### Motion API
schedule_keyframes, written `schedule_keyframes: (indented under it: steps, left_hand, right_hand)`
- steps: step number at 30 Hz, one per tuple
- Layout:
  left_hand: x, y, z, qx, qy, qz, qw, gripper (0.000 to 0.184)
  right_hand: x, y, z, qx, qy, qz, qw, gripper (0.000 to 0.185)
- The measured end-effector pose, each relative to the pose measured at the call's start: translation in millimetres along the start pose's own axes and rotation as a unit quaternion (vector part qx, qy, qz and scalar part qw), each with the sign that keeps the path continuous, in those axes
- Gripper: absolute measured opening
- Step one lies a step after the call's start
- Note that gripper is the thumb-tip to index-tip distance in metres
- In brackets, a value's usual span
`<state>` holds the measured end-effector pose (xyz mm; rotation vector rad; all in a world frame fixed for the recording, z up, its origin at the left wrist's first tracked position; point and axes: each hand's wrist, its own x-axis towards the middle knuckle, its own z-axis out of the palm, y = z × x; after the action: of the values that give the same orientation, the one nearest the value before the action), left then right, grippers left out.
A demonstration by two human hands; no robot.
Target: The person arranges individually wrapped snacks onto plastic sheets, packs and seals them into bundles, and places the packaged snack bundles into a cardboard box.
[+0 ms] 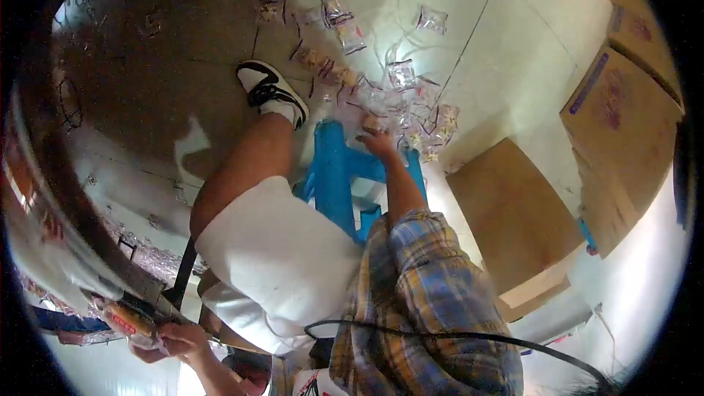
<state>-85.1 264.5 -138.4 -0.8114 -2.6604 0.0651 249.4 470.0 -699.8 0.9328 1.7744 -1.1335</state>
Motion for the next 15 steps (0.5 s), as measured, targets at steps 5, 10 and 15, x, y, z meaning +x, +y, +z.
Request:
schedule_keyframes:
  steps: [5,10,15]
  left_hand:
    - [-2.7,-20.3,-1.7,-0.011,0.057,0.013,0.998,0.068]
    - [-6.3,-35.1,-10.0,-0.006,0.045,-0.008,0.999,0.069]
    - [4.2,-21.6,6.1,-0.014,0.042,-0.027,0.999,0.073]
  right_hand:
    - [13.7,-6.7,-12.1,0.113,0.017,0.048,0.992,0.049]
    - [3.4,-28.2,-53.9,0.46,-0.11,0.229,0.851,0.053]
    - [13.1,-40.0,-51.7,0.457,-0.063,0.215,0.861,0.06]
